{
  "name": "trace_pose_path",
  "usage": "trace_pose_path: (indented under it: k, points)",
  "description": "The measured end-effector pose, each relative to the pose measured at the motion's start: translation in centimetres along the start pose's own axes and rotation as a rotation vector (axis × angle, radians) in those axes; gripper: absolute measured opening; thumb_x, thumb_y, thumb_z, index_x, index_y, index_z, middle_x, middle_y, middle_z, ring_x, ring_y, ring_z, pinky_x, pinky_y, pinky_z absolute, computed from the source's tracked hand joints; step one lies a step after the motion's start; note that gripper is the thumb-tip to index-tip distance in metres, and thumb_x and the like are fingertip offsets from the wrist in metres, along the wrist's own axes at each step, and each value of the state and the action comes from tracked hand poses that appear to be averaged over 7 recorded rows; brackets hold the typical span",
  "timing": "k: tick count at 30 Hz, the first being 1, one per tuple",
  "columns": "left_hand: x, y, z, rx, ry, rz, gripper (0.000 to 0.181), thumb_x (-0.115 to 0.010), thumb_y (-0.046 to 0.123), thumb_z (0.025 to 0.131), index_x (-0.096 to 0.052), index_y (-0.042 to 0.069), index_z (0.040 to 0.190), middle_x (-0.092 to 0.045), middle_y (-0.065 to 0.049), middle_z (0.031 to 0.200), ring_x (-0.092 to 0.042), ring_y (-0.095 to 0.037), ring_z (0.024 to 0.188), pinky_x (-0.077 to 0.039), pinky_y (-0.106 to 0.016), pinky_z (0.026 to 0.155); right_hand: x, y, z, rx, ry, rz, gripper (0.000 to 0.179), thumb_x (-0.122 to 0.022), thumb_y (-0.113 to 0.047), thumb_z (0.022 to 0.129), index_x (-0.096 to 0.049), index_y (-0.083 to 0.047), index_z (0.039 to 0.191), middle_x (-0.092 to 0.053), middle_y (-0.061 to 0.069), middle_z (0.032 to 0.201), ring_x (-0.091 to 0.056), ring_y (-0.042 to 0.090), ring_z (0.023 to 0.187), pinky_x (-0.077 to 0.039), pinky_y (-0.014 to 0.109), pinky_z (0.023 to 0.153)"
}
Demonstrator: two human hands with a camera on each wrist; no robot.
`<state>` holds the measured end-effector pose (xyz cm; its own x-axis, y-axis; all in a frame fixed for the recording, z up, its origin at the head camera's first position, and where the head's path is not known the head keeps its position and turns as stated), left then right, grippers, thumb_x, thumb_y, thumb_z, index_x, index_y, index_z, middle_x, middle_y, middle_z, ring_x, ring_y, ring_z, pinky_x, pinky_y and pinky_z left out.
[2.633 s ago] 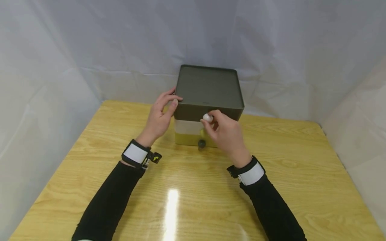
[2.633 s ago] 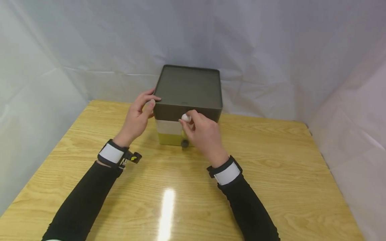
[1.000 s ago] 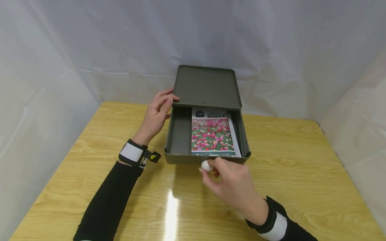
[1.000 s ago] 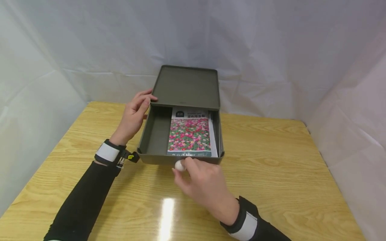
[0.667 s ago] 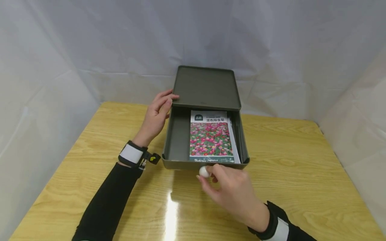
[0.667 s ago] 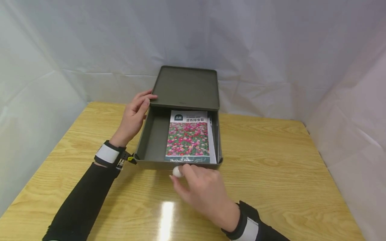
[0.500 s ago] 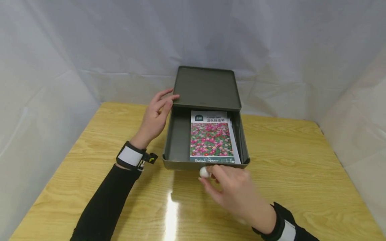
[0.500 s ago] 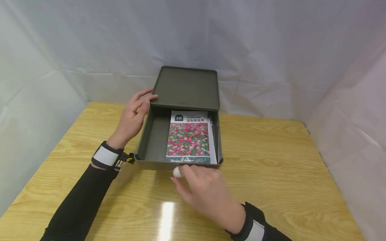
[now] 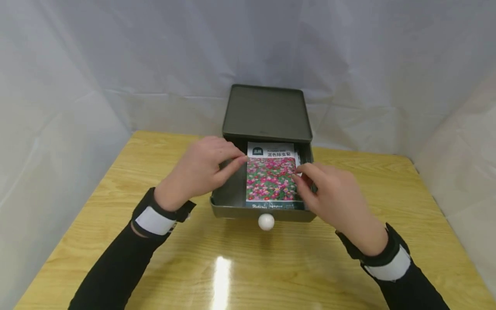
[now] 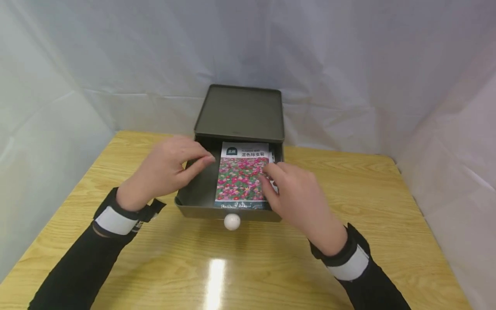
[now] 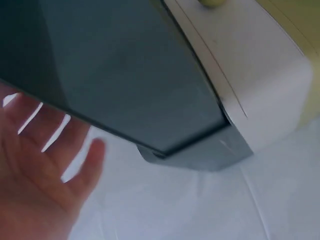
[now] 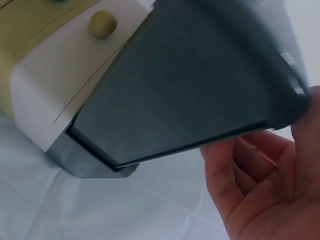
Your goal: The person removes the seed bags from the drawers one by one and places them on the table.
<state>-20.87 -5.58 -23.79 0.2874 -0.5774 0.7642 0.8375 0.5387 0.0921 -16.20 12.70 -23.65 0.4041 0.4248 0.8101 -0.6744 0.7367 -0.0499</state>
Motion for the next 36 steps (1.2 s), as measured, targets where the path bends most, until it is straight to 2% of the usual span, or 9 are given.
trace_pose_path:
  k: [4,7,11,16,18,22,28,32,36]
  points:
    - [-1.7,0.4,0.0,0.058,-0.196,-0.007,0.022,-0.053,0.036,0.092,-0.069,0.021,0.092,-0.062,0.011,0.082,-0.053,-0.004,0.068,-0.044,-0.027,0.063,-2.1,0.6,0.8,0.023,-0.15,-0.091,0.014,-0.057,-0.024,0.088,-0.062,-0.011,0.091,-0.051,-0.005,0.067,-0.044,0.008,0.054,-0.037,0.026,0.047]
    - [-2.6,0.2,-0.1,0.114,-0.286,-0.01,0.02,-0.054,0.037,0.092,-0.068,0.023,0.094,-0.062,0.012,0.082,-0.053,-0.002,0.066,-0.043,-0.025,0.059,-3.2,0.4,1.2,0.058,-0.223,-0.148,0.014,-0.057,-0.025,0.089,-0.059,-0.011,0.086,-0.048,-0.004,0.065,-0.044,0.011,0.054,-0.038,0.028,0.047]
    - [-3.3,-0.1,-0.1,0.138,-0.353,0.009,0.022,-0.053,0.039,0.092,-0.07,0.025,0.095,-0.06,0.013,0.076,-0.047,-0.002,0.06,-0.04,-0.025,0.058,-3.8,0.7,1.4,0.043,-0.259,-0.196,0.016,-0.058,-0.026,0.088,-0.056,-0.012,0.08,-0.043,-0.005,0.058,-0.041,0.012,0.049,-0.036,0.028,0.043]
    - [-3.8,0.0,0.0,0.127,-0.401,0.051,0.025,-0.053,0.041,0.091,-0.071,0.025,0.096,-0.06,0.014,0.072,-0.044,-0.005,0.058,-0.041,-0.03,0.068,-4.1,1.2,1.4,-0.008,-0.284,-0.187,0.017,-0.056,-0.029,0.089,-0.057,-0.015,0.079,-0.042,-0.007,0.055,-0.04,0.01,0.045,-0.034,0.028,0.04]
    - [-3.8,0.0,0.0,0.128,-0.399,0.061,0.024,-0.053,0.041,0.091,-0.071,0.025,0.095,-0.06,0.014,0.071,-0.045,-0.006,0.058,-0.041,-0.031,0.071,-4.2,1.4,1.4,-0.021,-0.281,-0.17,0.016,-0.056,-0.03,0.089,-0.059,-0.016,0.081,-0.043,-0.008,0.055,-0.039,0.009,0.045,-0.033,0.028,0.04]
    - [-3.4,0.0,-0.1,0.147,-0.361,0.041,0.023,-0.056,0.04,0.09,-0.072,0.024,0.093,-0.062,0.012,0.074,-0.048,-0.005,0.061,-0.041,-0.028,0.067,-4.1,1.6,1.4,-0.056,-0.248,-0.135,0.017,-0.055,-0.031,0.09,-0.064,-0.016,0.088,-0.048,-0.008,0.058,-0.04,0.007,0.045,-0.033,0.027,0.04]
    - [-2.2,-0.4,-0.2,0.227,-0.222,-0.012,0.027,-0.059,0.047,0.085,-0.07,0.022,0.088,-0.061,0.011,0.08,-0.052,-0.007,0.069,-0.042,-0.026,0.064,-3.5,2.0,1.2,-0.114,-0.144,-0.069,0.016,-0.057,-0.028,0.089,-0.067,-0.015,0.09,-0.057,-0.006,0.065,-0.043,0.005,0.048,-0.034,0.027,0.042]
    - [-1.6,-1.2,-0.6,0.338,-0.135,-0.102,0.031,-0.063,0.051,0.08,-0.069,0.022,0.088,-0.062,0.011,0.083,-0.054,-0.007,0.072,-0.043,-0.026,0.066,-3.0,2.0,1.1,-0.094,-0.067,-0.024,0.015,-0.057,-0.025,0.089,-0.066,-0.015,0.086,-0.056,-0.006,0.064,-0.039,0.004,0.045,-0.032,0.026,0.042]
    - [-1.4,-2.2,-1.5,0.515,-0.107,-0.297,0.03,-0.068,0.049,0.077,-0.068,0.023,0.092,-0.062,0.012,0.084,-0.056,-0.006,0.073,-0.044,-0.027,0.066,-2.8,1.9,1.1,-0.069,-0.016,0.019,0.015,-0.057,-0.025,0.09,-0.064,-0.015,0.083,-0.051,-0.008,0.059,-0.033,0.003,0.042,-0.029,0.027,0.04]
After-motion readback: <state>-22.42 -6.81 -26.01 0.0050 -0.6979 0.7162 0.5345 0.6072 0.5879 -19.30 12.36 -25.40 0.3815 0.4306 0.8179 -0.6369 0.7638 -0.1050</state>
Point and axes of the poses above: each hand's wrist, its own z-axis towards the middle knuckle, its own x-axis out of the back of the hand, y = z × x, the point moved 8 cm from there along z, towards the middle knuckle
